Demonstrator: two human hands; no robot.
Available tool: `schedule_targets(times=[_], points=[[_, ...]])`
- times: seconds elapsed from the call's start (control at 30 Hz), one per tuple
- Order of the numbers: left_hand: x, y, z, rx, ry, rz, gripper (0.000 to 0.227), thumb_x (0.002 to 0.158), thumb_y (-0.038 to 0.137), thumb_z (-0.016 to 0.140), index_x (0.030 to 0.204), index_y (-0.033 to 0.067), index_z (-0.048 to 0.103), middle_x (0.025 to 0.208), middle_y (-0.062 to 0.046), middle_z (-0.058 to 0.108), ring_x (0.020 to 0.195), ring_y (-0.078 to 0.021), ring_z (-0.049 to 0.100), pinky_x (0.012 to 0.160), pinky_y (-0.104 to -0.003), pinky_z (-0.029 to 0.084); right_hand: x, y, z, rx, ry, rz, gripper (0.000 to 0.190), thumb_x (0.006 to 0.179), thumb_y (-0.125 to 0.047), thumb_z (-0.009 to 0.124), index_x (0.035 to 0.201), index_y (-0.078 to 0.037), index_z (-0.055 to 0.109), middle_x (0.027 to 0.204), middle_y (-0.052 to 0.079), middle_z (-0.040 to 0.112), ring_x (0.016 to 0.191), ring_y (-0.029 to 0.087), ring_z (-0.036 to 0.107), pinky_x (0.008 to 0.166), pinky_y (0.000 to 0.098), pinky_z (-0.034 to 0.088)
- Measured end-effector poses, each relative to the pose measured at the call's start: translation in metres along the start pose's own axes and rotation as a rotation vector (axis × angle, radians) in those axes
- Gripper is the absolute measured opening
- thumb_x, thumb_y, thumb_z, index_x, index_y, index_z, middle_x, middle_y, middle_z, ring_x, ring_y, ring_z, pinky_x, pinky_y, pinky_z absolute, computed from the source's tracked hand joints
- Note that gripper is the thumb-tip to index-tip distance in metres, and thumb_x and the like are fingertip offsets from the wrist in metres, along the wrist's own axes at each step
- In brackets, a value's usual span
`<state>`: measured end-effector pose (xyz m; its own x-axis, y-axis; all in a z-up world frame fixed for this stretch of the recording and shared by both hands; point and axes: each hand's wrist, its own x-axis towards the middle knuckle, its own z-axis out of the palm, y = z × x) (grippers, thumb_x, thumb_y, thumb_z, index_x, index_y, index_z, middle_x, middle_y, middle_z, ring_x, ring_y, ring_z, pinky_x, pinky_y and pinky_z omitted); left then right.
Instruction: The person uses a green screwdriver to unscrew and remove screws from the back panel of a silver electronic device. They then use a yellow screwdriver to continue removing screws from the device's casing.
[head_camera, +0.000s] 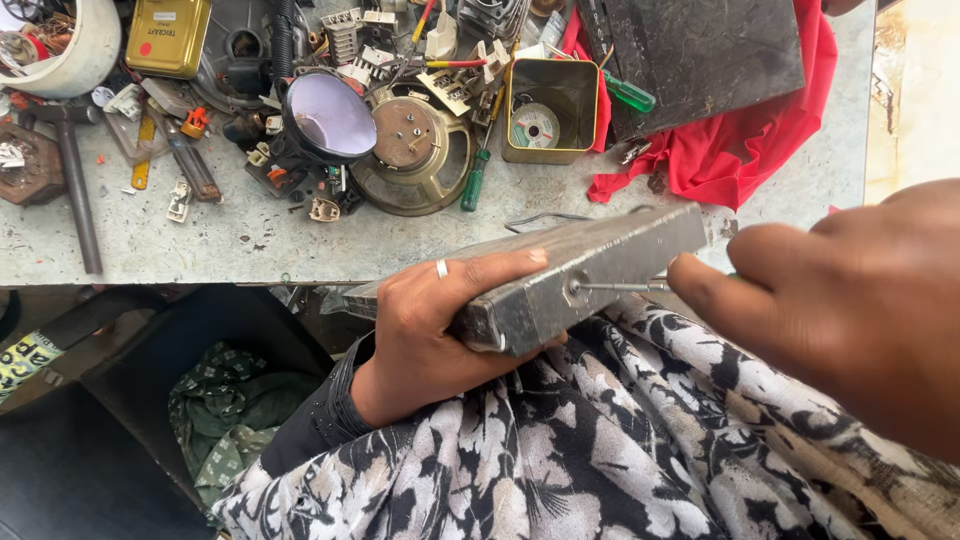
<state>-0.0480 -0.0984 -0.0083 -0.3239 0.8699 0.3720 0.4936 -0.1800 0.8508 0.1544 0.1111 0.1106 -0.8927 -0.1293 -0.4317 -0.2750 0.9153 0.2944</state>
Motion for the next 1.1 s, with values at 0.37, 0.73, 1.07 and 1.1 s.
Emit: schedule_targets(times=[0.37,0.73,1.07,1.1], points=[[0.004,-0.003,-0.003,-0.009,-0.043,-0.005,0.053,0.077,0.034,0.093,0.123,0.0161,0.072,0.114,-0.007,0.078,0.092,-0.0210,0.078,0.080,-0.030,0.059,-0.001,0.016,-0.004,-0.201,0.167,-0.405,0.066,0.062,-0.006,0.068,0.127,-0.002,0.068,0.071,0.010,0.061,0.050,0.017,0.054,0.031,0.0323,0.038],[0.014,-0.016,-0.007,-0.101,-0.156,-0.026,0.049,0.075,0.032,0.093,0.118,0.0160,0.075,0.106,-0.004,0.080,0.088,-0.0159,0.079,0.080,-0.028,0.061,0.005,0.023,-0.002,-0.420,0.355,-0.487,0.045,0.080,-0.014,0.060,0.121,0.003,0.071,0.060,0.009,0.056,0.043,0.016,0.053,0.031,0.0284,0.034],[0.007,-0.021,0.004,-0.029,0.085,-0.032,0.051,0.078,0.027,0.094,0.122,0.0118,0.072,0.110,-0.006,0.079,0.096,-0.0176,0.079,0.085,-0.029,0.061,0.028,0.019,-0.024,0.680,0.285,0.380,0.047,0.074,-0.031,0.077,0.113,-0.009,0.065,0.108,0.011,0.064,0.065,0.019,0.062,0.059,0.0338,0.053],[0.006,-0.021,0.005,-0.027,0.091,-0.031,0.051,0.078,0.027,0.094,0.121,0.0121,0.072,0.110,-0.006,0.079,0.095,-0.0177,0.079,0.085,-0.029,0.061,0.027,0.024,-0.025,0.795,0.325,0.414,0.044,0.073,-0.030,0.078,0.108,-0.007,0.065,0.109,0.009,0.063,0.067,0.018,0.060,0.061,0.0327,0.051]])
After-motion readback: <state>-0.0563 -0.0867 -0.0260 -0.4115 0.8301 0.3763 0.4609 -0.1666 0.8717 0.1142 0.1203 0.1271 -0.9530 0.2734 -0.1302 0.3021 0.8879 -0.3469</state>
